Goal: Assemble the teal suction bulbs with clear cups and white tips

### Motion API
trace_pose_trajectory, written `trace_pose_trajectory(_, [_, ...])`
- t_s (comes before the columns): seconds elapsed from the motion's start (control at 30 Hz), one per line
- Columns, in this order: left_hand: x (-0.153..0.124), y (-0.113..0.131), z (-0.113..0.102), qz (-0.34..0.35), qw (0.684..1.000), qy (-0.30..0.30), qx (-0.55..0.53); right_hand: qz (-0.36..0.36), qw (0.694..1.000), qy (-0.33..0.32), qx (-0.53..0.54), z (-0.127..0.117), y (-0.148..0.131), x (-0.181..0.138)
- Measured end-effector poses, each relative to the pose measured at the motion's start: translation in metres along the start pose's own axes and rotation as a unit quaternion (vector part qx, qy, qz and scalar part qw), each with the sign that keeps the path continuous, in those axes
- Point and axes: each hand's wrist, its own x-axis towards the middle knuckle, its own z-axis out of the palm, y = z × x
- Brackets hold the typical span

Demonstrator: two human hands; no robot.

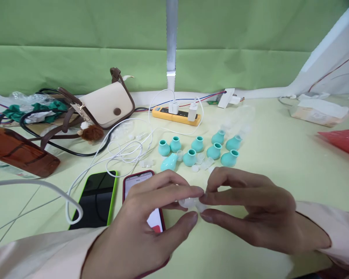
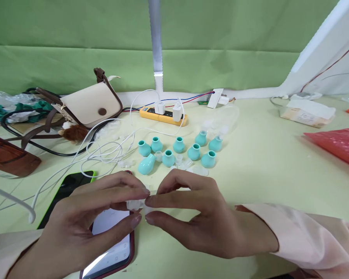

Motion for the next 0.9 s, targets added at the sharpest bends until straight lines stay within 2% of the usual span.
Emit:
trace_pose_trajectory(0.1, [0.0029,-0.0011,0.0023,-0.04,0.996,0.014,-0.078,0.041,0.998,0.028,0.037,0.0037,0.0016,0.0001])
trace_pose_trajectory(0.2, [0.0058,-0.0028,0.0046,-0.118,0.979,0.026,-0.167,0.076,0.994,0.033,0.068,0.0058,0.0021,0.0011])
trace_pose_trajectory(0.3, [0.008,-0.0028,0.0055,-0.217,0.94,0.025,-0.263,0.074,0.993,0.034,0.09,0.0072,0.0022,0.0014])
trace_pose_trajectory(0.4, [0.0083,-0.0004,0.0041,-0.31,0.885,-0.001,-0.348,0.034,0.995,0.043,0.086,0.0076,0.0023,0.0007])
trace_pose_trajectory(0.5, [0.0076,0.0027,0.0018,-0.361,0.846,-0.016,-0.392,0.013,0.996,0.041,0.081,0.0062,0.0024,0.0002])
trace_pose_trajectory(0.6, [0.0073,0.0041,0.0006,-0.374,0.833,-0.021,-0.408,0.008,0.997,0.034,0.072,0.0044,0.0017,0.0006])
trace_pose_trajectory(0.77, [0.0061,0.0012,0.0028,-0.37,0.833,-0.003,-0.411,0.006,0.998,0.027,0.059,0.0045,-0.0007,0.0016])
trace_pose_trajectory(0.83, [0.0047,0.0001,0.0042,-0.357,0.844,-0.009,-0.401,0.005,0.998,0.023,0.063,0.0054,-0.0014,0.0015])
trace_pose_trajectory(0.9, [0.003,0.0006,0.0054,-0.322,0.872,-0.008,-0.369,0.01,0.997,0.024,0.073,0.0062,-0.0018,0.0011])
